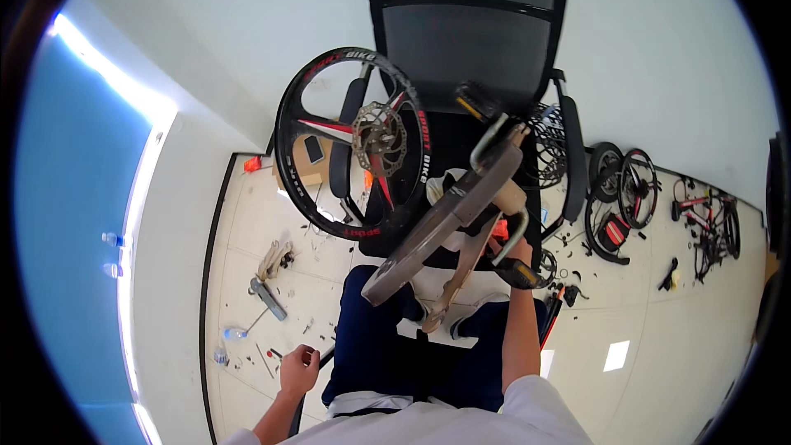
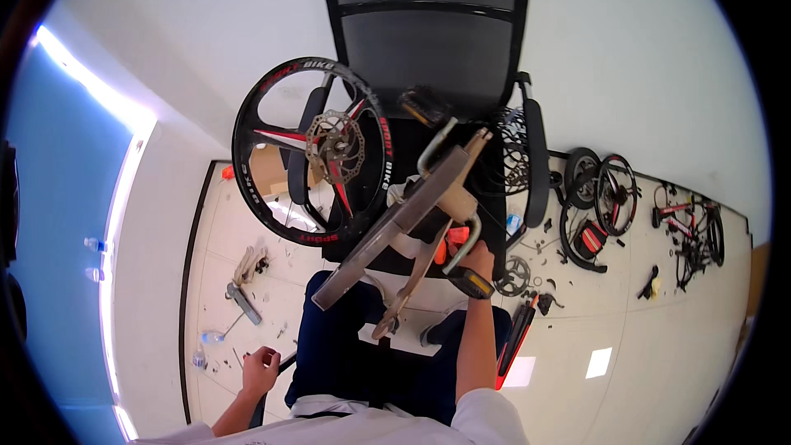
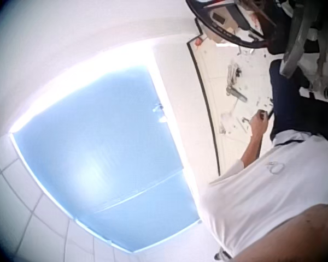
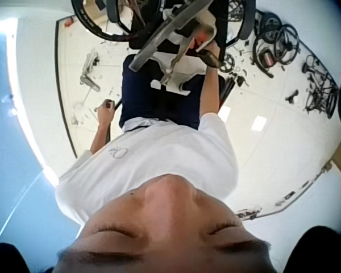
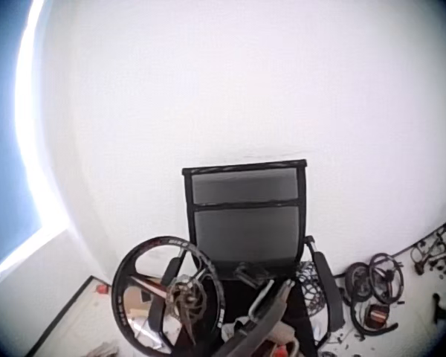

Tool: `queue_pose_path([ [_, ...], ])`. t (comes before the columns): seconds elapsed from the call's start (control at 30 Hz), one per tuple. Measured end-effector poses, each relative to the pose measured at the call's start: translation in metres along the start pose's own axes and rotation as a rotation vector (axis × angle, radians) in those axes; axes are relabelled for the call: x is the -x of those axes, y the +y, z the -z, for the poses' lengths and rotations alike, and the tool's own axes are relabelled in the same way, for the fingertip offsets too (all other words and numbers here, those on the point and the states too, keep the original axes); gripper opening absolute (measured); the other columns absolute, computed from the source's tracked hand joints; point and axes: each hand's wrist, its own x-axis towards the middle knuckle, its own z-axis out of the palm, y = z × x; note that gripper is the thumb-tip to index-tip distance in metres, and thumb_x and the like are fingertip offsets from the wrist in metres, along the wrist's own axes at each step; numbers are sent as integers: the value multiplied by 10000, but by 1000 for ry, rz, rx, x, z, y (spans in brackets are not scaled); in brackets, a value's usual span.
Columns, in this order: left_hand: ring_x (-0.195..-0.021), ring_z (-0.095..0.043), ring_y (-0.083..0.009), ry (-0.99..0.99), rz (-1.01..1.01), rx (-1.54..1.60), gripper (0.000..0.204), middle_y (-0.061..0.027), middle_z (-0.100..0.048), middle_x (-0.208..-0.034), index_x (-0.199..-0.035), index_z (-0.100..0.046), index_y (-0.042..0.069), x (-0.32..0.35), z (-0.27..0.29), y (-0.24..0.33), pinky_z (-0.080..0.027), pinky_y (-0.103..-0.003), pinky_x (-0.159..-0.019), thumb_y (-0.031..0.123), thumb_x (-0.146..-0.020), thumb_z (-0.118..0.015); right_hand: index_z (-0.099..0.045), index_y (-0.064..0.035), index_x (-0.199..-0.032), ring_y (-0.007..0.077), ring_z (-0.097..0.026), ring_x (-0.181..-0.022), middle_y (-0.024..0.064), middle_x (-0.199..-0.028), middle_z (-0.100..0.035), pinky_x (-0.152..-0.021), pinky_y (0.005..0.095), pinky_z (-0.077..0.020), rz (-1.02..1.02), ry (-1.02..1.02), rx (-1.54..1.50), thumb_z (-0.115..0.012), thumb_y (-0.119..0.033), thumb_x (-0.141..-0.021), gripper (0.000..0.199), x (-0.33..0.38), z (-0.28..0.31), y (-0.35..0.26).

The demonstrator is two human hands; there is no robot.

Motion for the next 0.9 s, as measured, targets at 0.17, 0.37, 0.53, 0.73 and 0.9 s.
queue_pose_path([
  [0.17,-621,-668,-255,49,-57,79,191,-130,-681,-677,-837,-674,18,0,-2,2,-509,-354,-624,197,-832,-607,-682,-44,-891,356,-674,-833,197,-811,-676,-724,421,-537,54,-6,135,-750,-425,-689,437,-23,-24,32],
  [0.37,-653,-649,-280,120,-184,85,134,-142,-659,-706,-816,-645,-4,-1,-9,-8,-493,-369,-630,123,-826,-606,-687,54,-835,300,-692,-653,204,-769,-685,-549,383,-521,-40,-205,-244,-746,-313,-748,381,-20,-22,56],
  [0.53,-772,-585,-335,286,-651,41,63,-136,-615,-797,-815,-618,35,12,-25,35,-458,-406,-698,-2,-763,-613,-649,28,-861,75,-327,-379,14,-541,-466,-354,260,-229,-259,-587,-1021,-624,-198,-869,227,25,25,48],
  [0.73,-766,-623,-288,-110,-1191,325,125,-122,-640,-818,-843,-634,30,28,-95,165,-505,-353,-675,-23,-733,-659,-638,-1,-799,41,-291,-390,-24,-529,-419,-370,231,-168,-252,-717,-621,-713,-255,-799,265,66,149,32],
  [0.9,-860,-624,-304,-145,-1495,382,323,-105,-641,-951,-1008,-608,58,50,-103,274,-508,-380,-746,104,-716,-740,-677,-25,-760,49,-335,-427,-27,-536,-430,-378,228,-216,-219,-784,-315,-753,-298,-745,283,121,239,35],
])
